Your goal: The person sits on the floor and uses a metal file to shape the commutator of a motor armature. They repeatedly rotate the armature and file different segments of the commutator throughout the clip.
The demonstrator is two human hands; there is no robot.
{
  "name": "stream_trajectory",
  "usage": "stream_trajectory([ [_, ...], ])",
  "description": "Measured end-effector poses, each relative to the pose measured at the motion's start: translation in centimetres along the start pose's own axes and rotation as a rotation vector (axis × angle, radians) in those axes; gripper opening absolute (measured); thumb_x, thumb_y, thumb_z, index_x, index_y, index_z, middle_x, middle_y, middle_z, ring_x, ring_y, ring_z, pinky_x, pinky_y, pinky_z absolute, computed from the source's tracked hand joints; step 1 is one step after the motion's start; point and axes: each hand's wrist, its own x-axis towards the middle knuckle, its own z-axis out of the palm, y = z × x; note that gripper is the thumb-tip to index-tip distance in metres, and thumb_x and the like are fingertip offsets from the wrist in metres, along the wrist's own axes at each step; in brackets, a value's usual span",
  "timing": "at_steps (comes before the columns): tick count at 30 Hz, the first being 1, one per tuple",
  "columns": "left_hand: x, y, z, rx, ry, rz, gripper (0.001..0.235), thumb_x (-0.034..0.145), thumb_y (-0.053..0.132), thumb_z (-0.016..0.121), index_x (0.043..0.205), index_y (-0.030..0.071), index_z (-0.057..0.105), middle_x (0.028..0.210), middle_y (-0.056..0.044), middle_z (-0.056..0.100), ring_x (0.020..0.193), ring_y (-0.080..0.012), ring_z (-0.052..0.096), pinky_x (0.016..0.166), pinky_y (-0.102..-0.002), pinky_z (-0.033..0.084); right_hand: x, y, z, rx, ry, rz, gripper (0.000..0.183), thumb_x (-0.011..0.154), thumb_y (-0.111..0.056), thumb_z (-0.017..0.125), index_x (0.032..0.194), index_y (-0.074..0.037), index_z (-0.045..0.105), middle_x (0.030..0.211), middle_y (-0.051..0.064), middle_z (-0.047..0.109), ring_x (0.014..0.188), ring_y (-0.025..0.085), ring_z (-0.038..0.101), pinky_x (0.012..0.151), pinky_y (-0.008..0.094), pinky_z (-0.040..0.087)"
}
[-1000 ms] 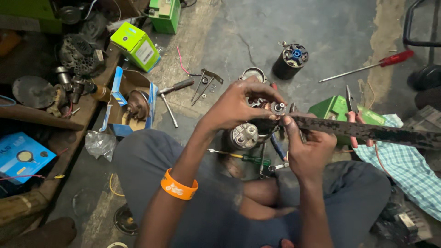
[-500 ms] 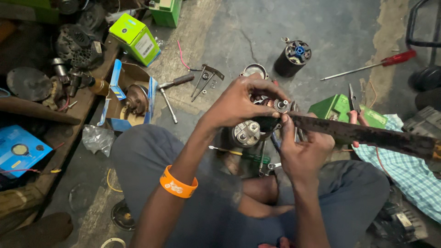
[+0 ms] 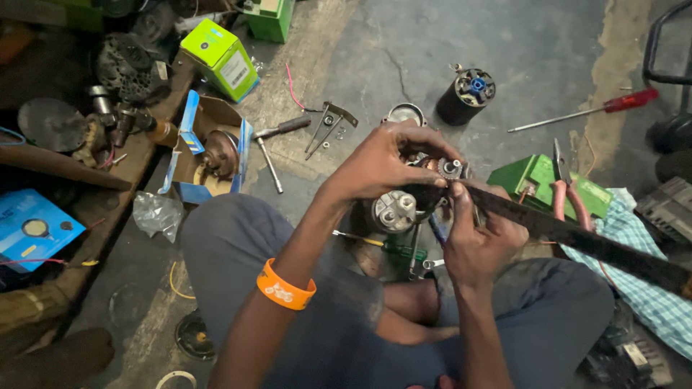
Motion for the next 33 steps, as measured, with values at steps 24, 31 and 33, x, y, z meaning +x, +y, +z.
stream_trajectory([
  [24, -1.0, 0.1, -1.0, 0.129, -0.105, 0.006, 0.036, 0.086, 0.017, 0.081, 0.122, 0.014, 0.076, 0.1, -0.004, 0.072, 0.096, -0.0144, 0.066, 0.089, -0.031, 0.055, 0.6, 1.2, -1.4, 0.316, -0.136, 0.247, 0.014, 0.102, -0.005, 0.069, 0.108, 0.007, 0.072, 0.095, 0.009, 0.075, 0.084, 0.014, 0.071, 0.079, 0.028, 0.058],
  [31, -1.0, -0.5, -0.8, 0.108, -0.058, -0.027, 0.038, 0.084, 0.018, 0.084, 0.121, 0.015, 0.076, 0.11, -0.007, 0.069, 0.105, -0.0171, 0.069, 0.096, -0.032, 0.055, -0.3, 1.1, -0.4, 0.224, -0.073, 0.216, 0.015, 0.102, -0.007, 0.071, 0.106, 0.008, 0.072, 0.093, 0.007, 0.074, 0.082, 0.011, 0.07, 0.076, 0.025, 0.056],
  [33, -1.1, -0.5, -1.0, 0.125, -0.052, -0.037, 0.038, 0.084, 0.018, 0.084, 0.121, 0.016, 0.076, 0.108, -0.006, 0.069, 0.104, -0.0168, 0.069, 0.094, -0.031, 0.056, -0.4, 1.1, -0.1, 0.212, -0.061, 0.179, 0.016, 0.104, -0.007, 0.071, 0.108, 0.008, 0.072, 0.094, 0.007, 0.074, 0.083, 0.01, 0.069, 0.077, 0.025, 0.055],
])
